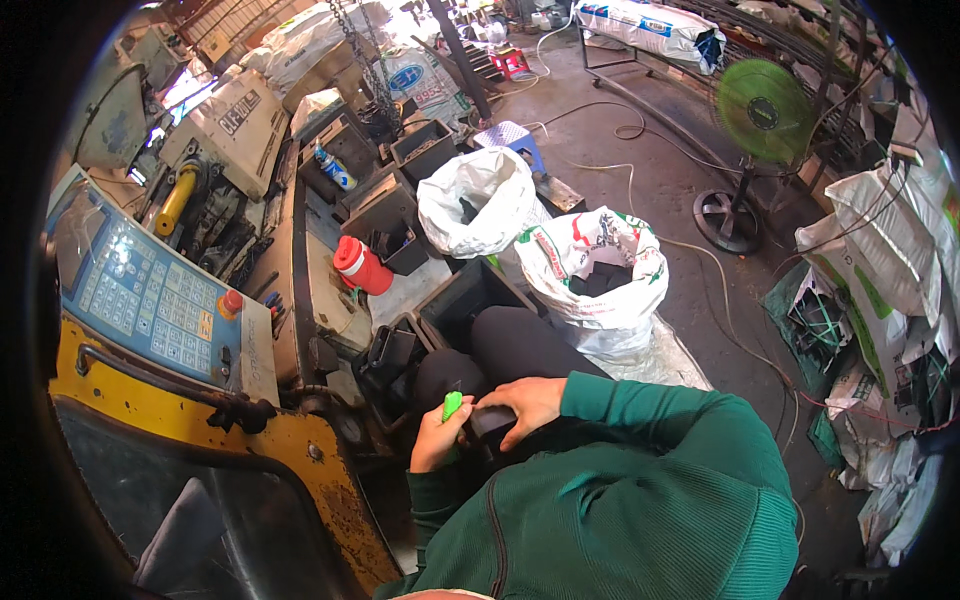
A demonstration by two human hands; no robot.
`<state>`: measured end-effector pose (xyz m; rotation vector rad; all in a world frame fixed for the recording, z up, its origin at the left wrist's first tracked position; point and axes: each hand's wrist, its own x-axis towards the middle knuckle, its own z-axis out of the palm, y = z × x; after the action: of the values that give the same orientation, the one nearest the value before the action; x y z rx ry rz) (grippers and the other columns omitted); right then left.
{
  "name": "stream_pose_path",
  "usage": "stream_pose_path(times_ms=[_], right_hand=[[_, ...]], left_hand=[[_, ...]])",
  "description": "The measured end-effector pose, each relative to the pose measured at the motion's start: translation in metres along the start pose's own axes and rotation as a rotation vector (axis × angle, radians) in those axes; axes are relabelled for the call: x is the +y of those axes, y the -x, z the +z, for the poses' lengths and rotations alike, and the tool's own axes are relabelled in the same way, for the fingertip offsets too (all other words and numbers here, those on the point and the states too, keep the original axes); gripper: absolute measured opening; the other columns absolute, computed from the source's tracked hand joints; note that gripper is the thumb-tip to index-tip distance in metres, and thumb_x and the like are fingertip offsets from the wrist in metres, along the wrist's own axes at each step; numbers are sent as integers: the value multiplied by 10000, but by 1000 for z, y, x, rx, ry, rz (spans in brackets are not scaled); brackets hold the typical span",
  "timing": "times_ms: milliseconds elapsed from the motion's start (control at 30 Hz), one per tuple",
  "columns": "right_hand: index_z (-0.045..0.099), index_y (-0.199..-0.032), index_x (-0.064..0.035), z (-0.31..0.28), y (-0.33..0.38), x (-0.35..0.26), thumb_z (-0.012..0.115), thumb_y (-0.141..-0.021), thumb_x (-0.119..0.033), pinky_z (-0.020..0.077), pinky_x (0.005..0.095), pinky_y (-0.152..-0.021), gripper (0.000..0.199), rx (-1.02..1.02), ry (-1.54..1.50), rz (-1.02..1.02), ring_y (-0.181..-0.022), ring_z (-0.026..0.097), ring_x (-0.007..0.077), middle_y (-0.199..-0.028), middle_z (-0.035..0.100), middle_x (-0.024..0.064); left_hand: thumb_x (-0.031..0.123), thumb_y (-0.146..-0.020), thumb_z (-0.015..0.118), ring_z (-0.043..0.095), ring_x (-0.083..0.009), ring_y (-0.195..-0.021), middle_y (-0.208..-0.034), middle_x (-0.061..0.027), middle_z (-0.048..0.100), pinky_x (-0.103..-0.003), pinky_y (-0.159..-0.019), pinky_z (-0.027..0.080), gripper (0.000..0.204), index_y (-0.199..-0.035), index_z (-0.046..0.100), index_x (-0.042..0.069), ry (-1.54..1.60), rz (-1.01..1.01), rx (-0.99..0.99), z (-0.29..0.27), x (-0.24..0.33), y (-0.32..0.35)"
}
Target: The person repeatedly picks up small black rectangular electronic components, wipes them with a green tool, and places them into a white sack. The person also briefly interacts with a control panel and handles a black pouch.
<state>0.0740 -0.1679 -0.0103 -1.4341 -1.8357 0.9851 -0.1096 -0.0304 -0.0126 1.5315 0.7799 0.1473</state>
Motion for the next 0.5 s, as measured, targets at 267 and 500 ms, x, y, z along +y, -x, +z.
stream_pose_path(times_ms=[267, 500], right_hand=[[393, -1327, -9, -9, 25, -3, 760, -743, -310, 338, 318, -1013, 753, 560, -653, 184, -1175, 457, 187, -1250, 504, 121], [427, -1297, -33, -17, 19, -12, 673, -834, -268, 415, 277, -907, 575, 469, -1177, 235, -1010, 530, 115, -1088, 577, 61]], left_hand=[[240, -900, 585, 490, -63, -514, -711, 4, 552, -213, -500, 420, 344, -1160, 555, 16, 560, 110, -12, 33, 23, 1], [171, -842, 651, 547, -77, -665, -935, -11, 580, -207, -577, 446, 521, -1289, 426, 25, 603, 285, -168, 31, 21, 2]])
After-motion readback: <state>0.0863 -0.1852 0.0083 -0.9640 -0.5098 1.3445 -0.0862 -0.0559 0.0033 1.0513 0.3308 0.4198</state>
